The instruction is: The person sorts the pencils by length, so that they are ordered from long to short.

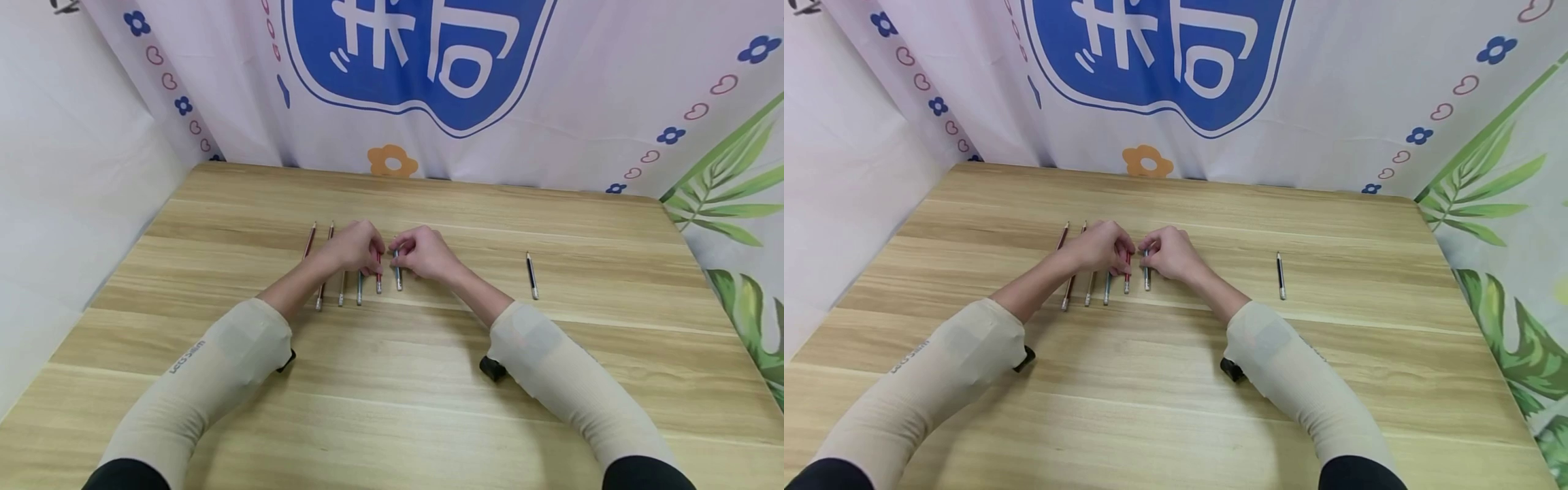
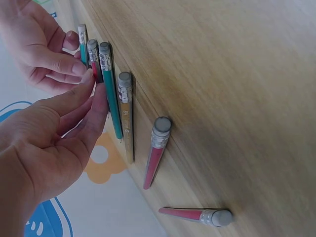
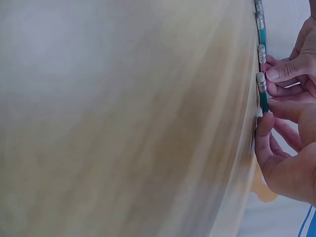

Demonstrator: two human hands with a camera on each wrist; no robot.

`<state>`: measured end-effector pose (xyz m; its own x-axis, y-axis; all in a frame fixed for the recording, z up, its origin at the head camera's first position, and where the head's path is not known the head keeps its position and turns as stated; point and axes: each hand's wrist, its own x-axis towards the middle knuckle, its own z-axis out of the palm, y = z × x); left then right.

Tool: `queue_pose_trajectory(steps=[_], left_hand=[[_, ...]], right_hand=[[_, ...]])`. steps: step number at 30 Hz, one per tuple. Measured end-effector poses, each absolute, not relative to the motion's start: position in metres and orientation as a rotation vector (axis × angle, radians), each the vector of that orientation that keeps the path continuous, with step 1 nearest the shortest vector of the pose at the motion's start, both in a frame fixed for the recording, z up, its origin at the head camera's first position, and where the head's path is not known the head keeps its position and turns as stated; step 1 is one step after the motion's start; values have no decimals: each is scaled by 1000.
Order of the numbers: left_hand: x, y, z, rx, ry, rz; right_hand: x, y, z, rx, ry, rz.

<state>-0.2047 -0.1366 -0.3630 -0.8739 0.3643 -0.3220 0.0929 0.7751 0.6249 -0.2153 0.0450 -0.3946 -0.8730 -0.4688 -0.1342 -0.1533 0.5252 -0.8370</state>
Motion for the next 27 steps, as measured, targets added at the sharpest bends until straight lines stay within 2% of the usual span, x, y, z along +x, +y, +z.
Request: queue_pose_trajectory(steps=[27], left_hand=[[-208, -136, -363, 354, 2516, 866]], right_hand=[[-214, 45, -397, -640, 2541, -1171]])
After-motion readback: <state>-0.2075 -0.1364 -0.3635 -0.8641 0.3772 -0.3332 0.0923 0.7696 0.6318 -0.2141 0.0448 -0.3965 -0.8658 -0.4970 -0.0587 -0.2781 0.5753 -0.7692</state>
